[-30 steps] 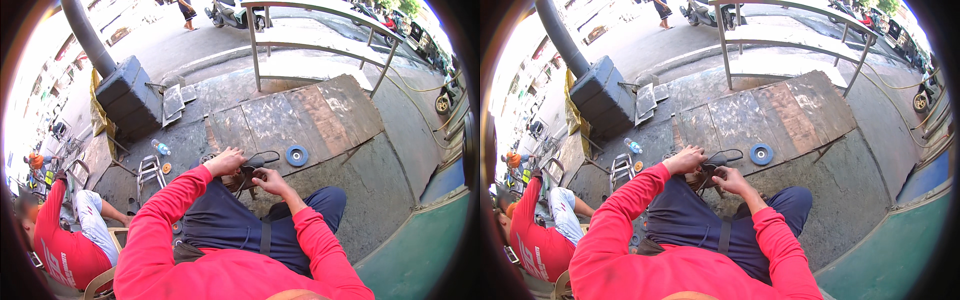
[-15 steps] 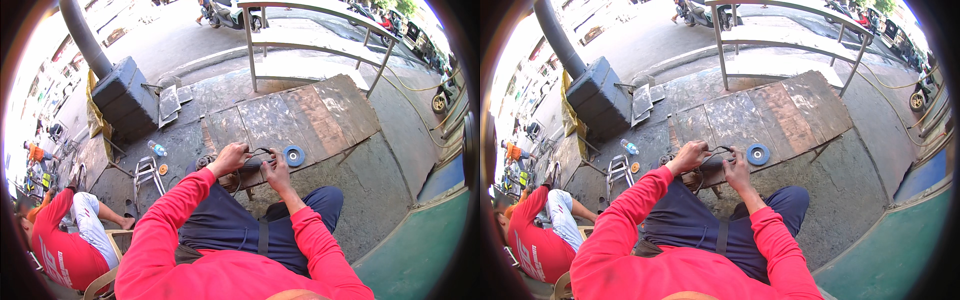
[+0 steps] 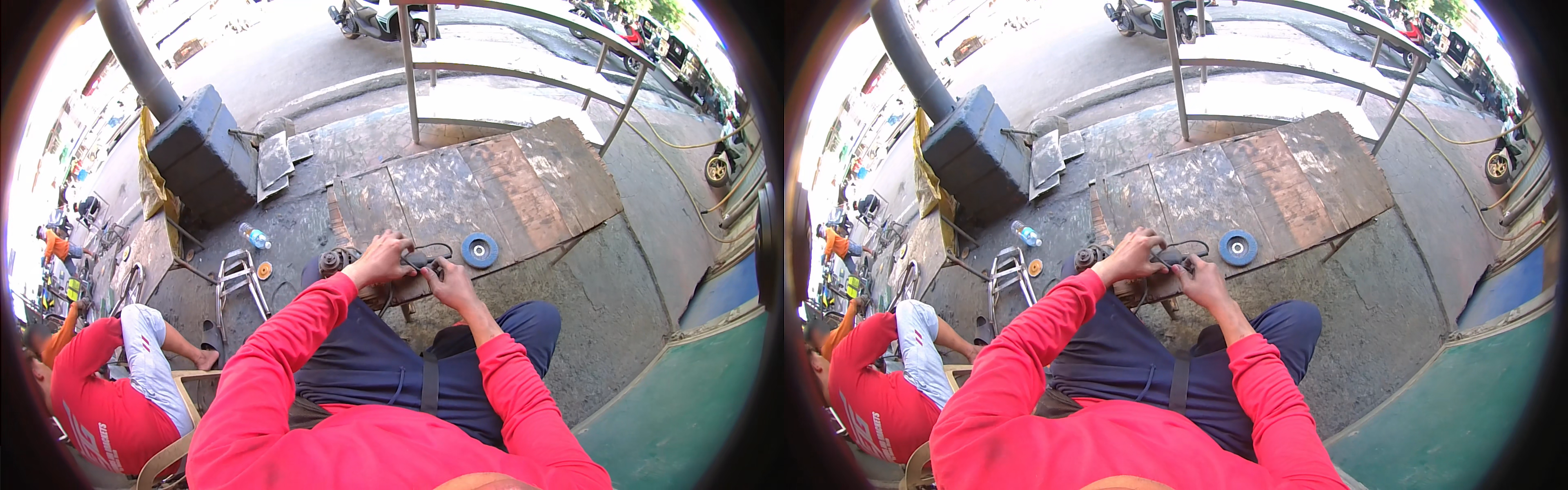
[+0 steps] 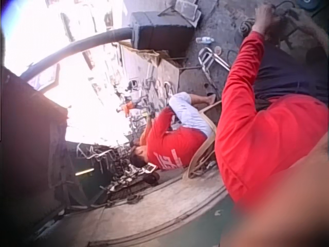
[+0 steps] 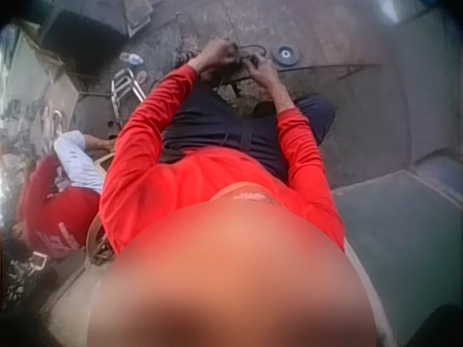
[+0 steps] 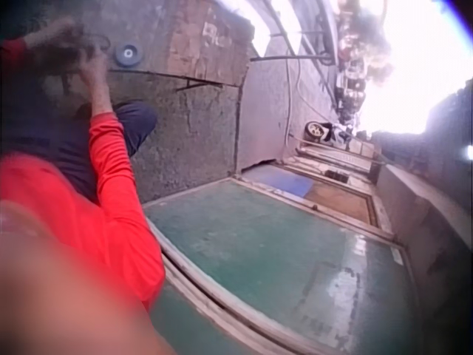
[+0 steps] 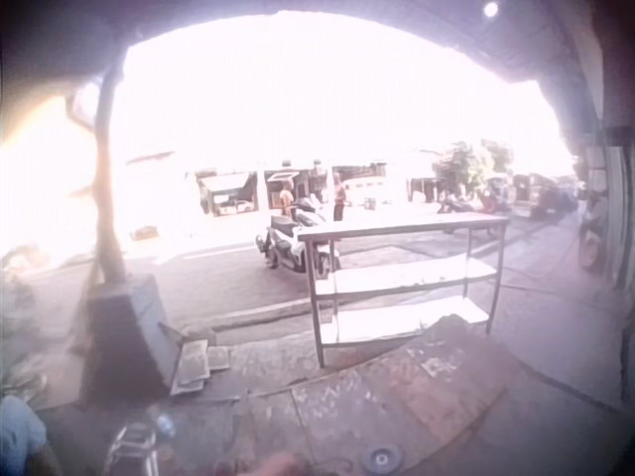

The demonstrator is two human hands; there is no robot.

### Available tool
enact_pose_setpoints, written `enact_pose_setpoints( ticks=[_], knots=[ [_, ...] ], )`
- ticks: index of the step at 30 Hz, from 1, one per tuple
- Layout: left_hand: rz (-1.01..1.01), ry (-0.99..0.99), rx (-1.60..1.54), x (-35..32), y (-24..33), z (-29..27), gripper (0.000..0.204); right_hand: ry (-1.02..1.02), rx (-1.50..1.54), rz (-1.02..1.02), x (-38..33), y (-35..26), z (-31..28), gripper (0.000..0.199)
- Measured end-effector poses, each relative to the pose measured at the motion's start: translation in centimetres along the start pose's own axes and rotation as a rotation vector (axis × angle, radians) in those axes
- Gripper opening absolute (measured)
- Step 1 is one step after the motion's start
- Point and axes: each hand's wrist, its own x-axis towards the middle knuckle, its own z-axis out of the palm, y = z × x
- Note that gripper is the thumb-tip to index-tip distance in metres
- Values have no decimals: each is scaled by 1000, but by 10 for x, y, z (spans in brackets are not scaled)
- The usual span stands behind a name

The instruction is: The person sits on the ground and assembles an angle grinder by attaching a grinding disc and securing it with a nut. They then connect the power cord to the tool and adjust the cord, preparing the grinder for use.

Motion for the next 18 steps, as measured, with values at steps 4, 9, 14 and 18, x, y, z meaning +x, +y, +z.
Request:
enact_pose_setpoints(
  ticks=[4,9,14,18],
  knots=[
    [-328,-112,188,-6,-12,-7,93,-76,-150,30,-1,6,-4,44],
    [-400,-396,375,-8,-15,0,97,-201,-158,10,0,8,-5,47],
    [-361,-409,543,4,-10,21,74,-331,80,150,4,13,-6,42],
    [-420,-293,468,7,-9,35,66,-153,266,176,8,18,-9,41]
  ],
)
